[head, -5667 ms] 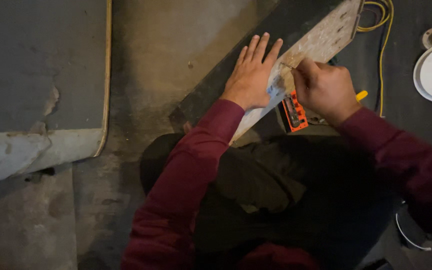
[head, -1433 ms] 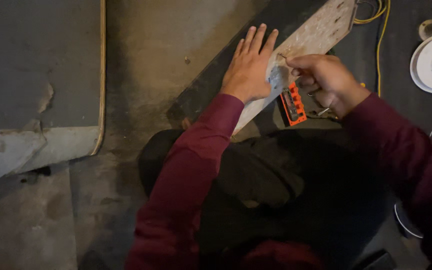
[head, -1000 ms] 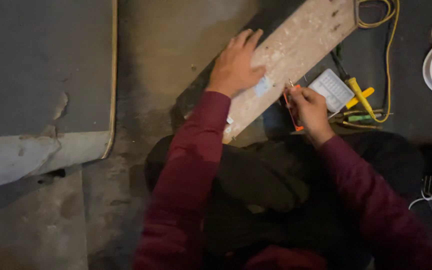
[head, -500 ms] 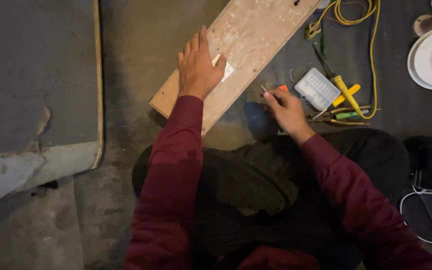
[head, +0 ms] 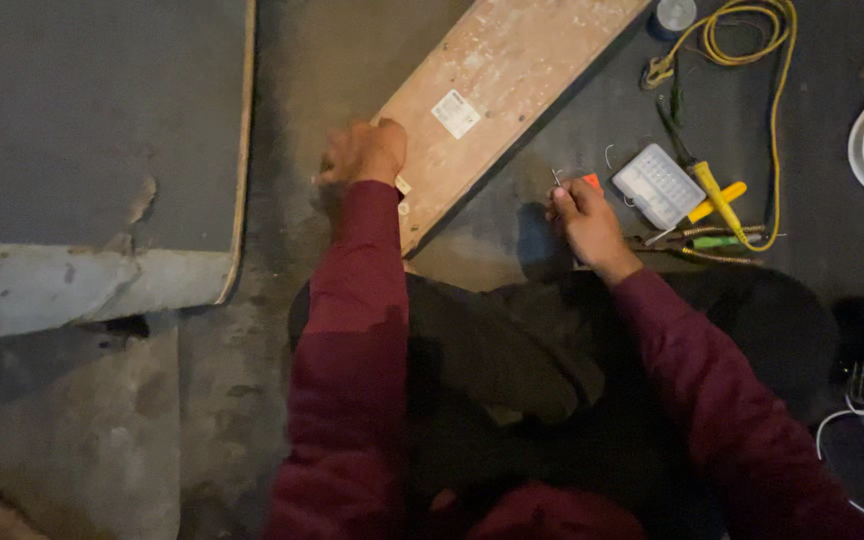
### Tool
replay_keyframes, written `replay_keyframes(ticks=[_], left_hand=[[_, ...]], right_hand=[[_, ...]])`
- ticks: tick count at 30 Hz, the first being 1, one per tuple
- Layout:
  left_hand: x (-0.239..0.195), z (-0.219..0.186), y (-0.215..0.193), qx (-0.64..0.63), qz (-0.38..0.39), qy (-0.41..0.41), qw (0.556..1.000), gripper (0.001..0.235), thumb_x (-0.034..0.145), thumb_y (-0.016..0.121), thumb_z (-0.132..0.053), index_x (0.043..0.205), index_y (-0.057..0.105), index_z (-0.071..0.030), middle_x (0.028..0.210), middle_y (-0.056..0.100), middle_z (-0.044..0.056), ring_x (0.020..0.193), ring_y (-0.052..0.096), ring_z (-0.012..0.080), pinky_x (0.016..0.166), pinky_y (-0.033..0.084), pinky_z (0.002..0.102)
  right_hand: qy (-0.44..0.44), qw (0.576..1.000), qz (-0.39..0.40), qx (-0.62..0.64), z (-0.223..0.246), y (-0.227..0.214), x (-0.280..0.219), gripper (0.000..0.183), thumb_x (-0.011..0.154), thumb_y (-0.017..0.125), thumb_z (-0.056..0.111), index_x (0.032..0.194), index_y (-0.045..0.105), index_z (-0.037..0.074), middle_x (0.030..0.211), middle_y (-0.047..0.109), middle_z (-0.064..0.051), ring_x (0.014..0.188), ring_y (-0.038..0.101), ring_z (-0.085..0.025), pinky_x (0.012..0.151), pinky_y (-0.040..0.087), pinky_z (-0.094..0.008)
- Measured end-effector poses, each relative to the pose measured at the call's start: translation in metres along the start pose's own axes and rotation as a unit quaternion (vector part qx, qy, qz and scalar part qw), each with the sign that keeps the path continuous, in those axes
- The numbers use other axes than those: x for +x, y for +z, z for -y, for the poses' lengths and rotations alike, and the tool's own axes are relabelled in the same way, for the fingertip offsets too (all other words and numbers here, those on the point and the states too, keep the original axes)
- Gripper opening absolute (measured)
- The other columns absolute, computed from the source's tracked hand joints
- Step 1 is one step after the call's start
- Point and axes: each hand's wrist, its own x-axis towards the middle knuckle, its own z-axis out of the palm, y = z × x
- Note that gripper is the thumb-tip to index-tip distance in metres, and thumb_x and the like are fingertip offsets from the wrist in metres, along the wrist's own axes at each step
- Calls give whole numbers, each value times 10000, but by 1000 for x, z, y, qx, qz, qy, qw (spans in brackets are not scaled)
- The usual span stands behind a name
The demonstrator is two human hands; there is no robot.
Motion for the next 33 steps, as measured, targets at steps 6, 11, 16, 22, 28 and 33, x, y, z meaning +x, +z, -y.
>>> replay_keyframes(ticks=[6,11,16,22,28,33], left_hand=[[4,10,5,-61,-43,24,997,561,925,530,-438,1316,678,-65,1469,528,229,1371,498,435,1120,416,545],[-17,8,32,-1,-103,49,994,528,911,540,-475,1187,715,-60,1375,572,159,1320,490,382,1061,426,581],[-43,0,41,-21,-134,92,986,468,891,585,-454,1149,740,-96,1352,576,129,1325,453,382,1031,416,616],[-32,-3,53,-20,-97,130,987,448,937,596,-473,1142,746,-105,1354,598,147,1347,478,363,1127,235,762],[-11,14,62,-52,-104,167,979,455,927,682,-469,964,783,-27,1054,733,236,1050,694,434,954,526,526],[-7,7,60,-75,-160,135,975,420,839,746,-465,894,790,-51,921,735,228,909,709,441,775,559,516]], right_hand=[[-10,1000,-1,15,-20,6,10,243,1067,586,273,1048,619,33,821,630,-29,702,612,-124,625,484,-296],[-9,981,-3,194,-13,14,12,315,1093,615,331,1182,565,32,1017,671,-57,845,698,-137,664,488,-259],[46,971,-59,227,13,22,2,428,1026,620,391,1291,518,71,1213,722,-81,890,741,-160,557,433,-226],[92,969,-67,220,12,21,-1,531,985,658,442,1337,506,75,1162,720,-66,880,719,-127,525,392,-228],[36,960,-47,275,-1,32,7,587,962,743,347,1322,473,-30,1139,696,-95,928,722,-164,812,605,-284],[26,953,-59,296,12,41,10,580,957,765,319,1295,496,-68,1113,675,-112,963,708,-170,812,628,-329]])
